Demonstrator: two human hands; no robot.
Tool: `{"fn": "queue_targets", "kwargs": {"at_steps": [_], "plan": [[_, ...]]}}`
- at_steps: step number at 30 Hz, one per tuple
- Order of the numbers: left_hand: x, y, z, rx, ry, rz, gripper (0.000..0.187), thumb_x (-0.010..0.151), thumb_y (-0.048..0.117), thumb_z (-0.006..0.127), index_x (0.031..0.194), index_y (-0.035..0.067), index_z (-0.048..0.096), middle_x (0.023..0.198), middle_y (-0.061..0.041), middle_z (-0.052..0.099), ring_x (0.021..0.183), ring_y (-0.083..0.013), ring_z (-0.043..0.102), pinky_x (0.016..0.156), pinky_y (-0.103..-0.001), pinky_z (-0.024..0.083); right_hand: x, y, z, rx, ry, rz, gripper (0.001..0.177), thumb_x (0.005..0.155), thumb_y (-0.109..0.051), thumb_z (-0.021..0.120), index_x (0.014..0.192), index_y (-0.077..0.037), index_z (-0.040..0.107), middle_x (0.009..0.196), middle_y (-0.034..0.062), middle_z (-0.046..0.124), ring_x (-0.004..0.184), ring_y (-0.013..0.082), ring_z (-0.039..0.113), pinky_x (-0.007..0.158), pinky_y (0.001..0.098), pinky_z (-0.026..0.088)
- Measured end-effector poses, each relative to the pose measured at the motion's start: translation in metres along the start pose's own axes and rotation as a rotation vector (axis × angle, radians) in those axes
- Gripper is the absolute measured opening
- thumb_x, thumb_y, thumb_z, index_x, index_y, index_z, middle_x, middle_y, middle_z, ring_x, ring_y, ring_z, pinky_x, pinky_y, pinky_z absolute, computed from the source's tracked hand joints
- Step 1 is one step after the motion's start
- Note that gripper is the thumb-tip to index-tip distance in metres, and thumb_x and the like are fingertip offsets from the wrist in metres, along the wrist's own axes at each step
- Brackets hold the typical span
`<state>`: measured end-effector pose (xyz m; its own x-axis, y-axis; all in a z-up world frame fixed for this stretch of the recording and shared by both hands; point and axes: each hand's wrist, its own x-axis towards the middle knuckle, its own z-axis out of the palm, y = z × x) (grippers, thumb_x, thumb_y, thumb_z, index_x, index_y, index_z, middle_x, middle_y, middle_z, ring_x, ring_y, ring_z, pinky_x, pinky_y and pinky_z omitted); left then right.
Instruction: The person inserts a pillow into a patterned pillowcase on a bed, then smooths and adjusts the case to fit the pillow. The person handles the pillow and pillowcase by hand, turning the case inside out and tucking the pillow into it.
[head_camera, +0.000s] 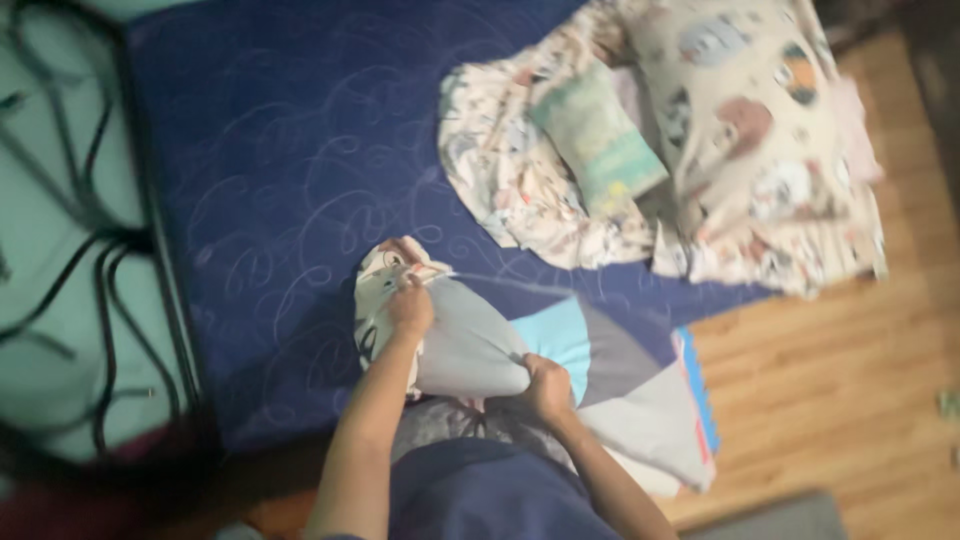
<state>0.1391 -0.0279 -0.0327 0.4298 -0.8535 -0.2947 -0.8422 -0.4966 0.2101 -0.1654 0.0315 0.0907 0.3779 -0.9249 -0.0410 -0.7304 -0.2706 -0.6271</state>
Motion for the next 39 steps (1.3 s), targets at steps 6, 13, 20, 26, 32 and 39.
{"fn": "queue_targets", "kwargs": {"at_steps": [6,13,20,26,32,39], "plan": [[0.055,-0.010,-0.018,-0.157,-0.026,0.314,0.023,0.100,0.023,0.054,0.110,0.012,0.072,0.103,-0.020,0.075,0.100,-0.0379,0.073,0.092,-0.050,0.057,-0.018,-0.027,0.024,-0.148,0.252,-0.237,0.027,0.072,-0.026,0.080,0.076,-0.013,0.057,0.071,0.0071,0.057,0.071,0.0290,0.061,0.068,0.0426,0.045],[0.008,0.041,-0.066,-0.482,-0.208,0.647,0.023,0.097,0.029,0.053,0.105,0.012,0.066,0.095,-0.021,0.072,0.093,-0.0446,0.069,0.079,-0.056,0.053,-0.014,-0.068,0.078,-0.079,0.254,-0.249,0.034,0.059,-0.032,0.079,0.077,-0.012,0.057,0.072,0.0099,0.059,0.071,0.0319,0.063,0.064,0.0453,0.047],[-0.059,0.069,-0.209,-0.767,-0.503,0.828,0.025,0.101,0.030,0.059,0.094,0.007,0.067,0.069,-0.012,0.064,0.061,-0.0241,0.062,0.060,-0.037,0.048,-0.048,-0.080,0.066,0.033,-0.129,-0.189,0.031,0.054,-0.009,0.075,0.081,-0.006,0.059,0.072,0.0171,0.062,0.070,0.0410,0.063,0.061,0.0502,0.048],[-0.070,0.044,-0.230,-1.000,-1.010,1.035,0.016,0.100,0.014,0.067,0.089,0.003,0.065,0.074,0.007,0.051,0.070,-0.0028,0.045,0.060,-0.024,0.038,-0.022,-0.068,0.017,0.520,0.069,-0.429,0.034,0.068,-0.015,0.084,0.094,-0.008,0.063,0.097,0.0135,0.064,0.089,0.0329,0.063,0.078,0.0465,0.049],[-0.092,0.029,-0.215,-1.066,-1.058,1.083,0.014,0.096,0.014,0.072,0.089,0.003,0.066,0.076,0.006,0.057,0.071,-0.0034,0.049,0.062,-0.025,0.040,0.100,0.049,-0.106,0.247,0.245,-0.145,0.141,0.053,-0.035,0.102,0.159,0.007,0.020,0.160,0.0294,0.031,0.146,0.0430,0.030,0.116,0.0489,0.025],[-0.076,0.033,-0.212,-0.983,-0.869,0.950,0.019,0.098,0.016,0.070,0.088,0.000,0.068,0.068,0.002,0.055,0.062,-0.0079,0.049,0.057,-0.028,0.040,0.099,0.000,-0.079,0.432,-0.077,0.369,0.067,0.065,-0.046,0.092,0.111,0.000,0.076,0.097,0.0125,0.078,0.092,0.0267,0.071,0.085,0.0404,0.054]]}}
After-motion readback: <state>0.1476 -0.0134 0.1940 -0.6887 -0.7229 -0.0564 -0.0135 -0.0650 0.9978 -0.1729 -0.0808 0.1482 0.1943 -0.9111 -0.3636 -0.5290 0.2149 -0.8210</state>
